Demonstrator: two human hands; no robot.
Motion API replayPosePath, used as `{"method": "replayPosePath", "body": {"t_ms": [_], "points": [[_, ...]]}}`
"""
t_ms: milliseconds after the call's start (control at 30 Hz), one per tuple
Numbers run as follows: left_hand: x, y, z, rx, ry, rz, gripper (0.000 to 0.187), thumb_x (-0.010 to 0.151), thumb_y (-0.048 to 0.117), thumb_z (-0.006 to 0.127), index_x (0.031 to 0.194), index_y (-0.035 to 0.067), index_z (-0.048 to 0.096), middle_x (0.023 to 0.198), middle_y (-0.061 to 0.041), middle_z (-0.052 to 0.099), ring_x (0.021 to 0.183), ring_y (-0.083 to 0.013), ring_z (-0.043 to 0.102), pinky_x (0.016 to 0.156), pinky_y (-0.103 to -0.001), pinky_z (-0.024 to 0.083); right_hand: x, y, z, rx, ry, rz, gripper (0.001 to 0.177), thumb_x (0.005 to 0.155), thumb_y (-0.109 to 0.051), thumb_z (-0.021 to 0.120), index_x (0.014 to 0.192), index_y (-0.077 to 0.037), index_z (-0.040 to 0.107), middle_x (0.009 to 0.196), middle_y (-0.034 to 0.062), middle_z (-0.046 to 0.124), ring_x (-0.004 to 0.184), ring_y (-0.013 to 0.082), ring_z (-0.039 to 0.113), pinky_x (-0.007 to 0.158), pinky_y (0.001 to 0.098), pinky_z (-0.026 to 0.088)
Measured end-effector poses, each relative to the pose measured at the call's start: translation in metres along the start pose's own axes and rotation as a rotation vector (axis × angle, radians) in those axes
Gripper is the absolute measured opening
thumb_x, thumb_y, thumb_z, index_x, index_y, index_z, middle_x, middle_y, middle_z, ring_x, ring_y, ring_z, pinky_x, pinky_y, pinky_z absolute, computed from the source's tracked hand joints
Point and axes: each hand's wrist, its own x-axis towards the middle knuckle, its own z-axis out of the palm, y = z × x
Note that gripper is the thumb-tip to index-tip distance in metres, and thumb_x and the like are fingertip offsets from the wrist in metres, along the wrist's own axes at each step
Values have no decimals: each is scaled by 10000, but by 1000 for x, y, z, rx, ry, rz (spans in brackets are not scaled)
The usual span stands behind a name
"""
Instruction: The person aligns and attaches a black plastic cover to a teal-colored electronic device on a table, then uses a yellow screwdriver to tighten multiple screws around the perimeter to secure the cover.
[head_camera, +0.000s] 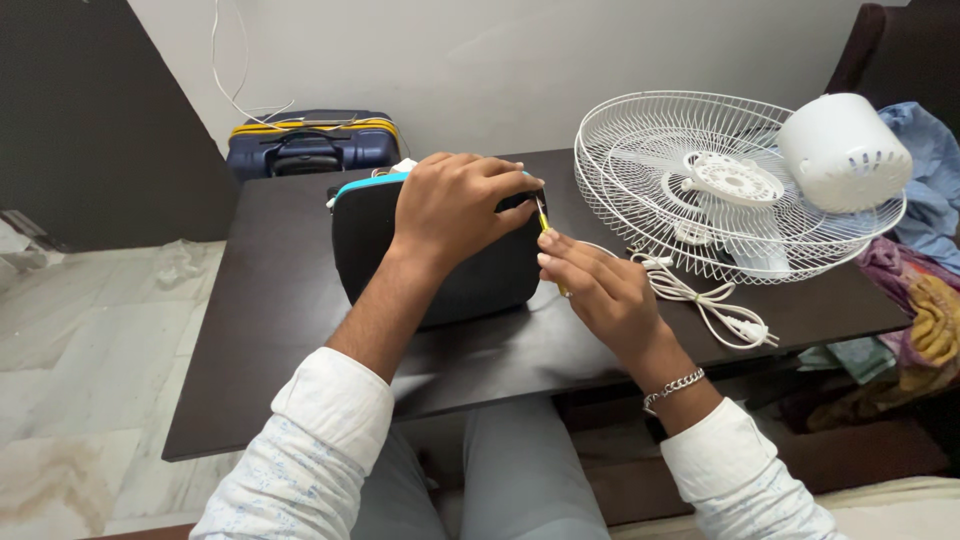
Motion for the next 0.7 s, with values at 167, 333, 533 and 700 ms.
{"method": "replayPosePath", "body": {"t_ms": [167,333,533,700], "points": [[-1,-1,3,7,-4,4,160,853,385,796,974,282,810,1015,57,790,911,-153,745,794,-347,557,-4,1,3,41,20,43,265,875,41,807,1059,-18,625,1179,132,732,1131,288,732,937,363,591],[-2,-3,7,39,18,24,129,884,383,780,967,290,811,1009,67,788,920,-141,743,796,-341,556,1,0,6,55,110,81,289,892,-17,838,1083,-10,620,1160,155,737,1078,293,753,887,342,602],[-1,-2,10,33,-3,46,118,906,361,773,981,281,815,1019,71,792,895,-137,740,784,-341,552,2,-4,5,-25,152,135,375,857,-142,896,1093,-48,619,1080,135,769,967,251,779,717,292,616],[-1,-1,6,34,27,32,141,888,392,779,974,285,812,1001,68,783,902,-142,741,786,-343,552,-4,3,8,-76,230,147,422,857,-199,914,1103,-58,602,1040,118,759,945,254,771,760,308,628]]}}
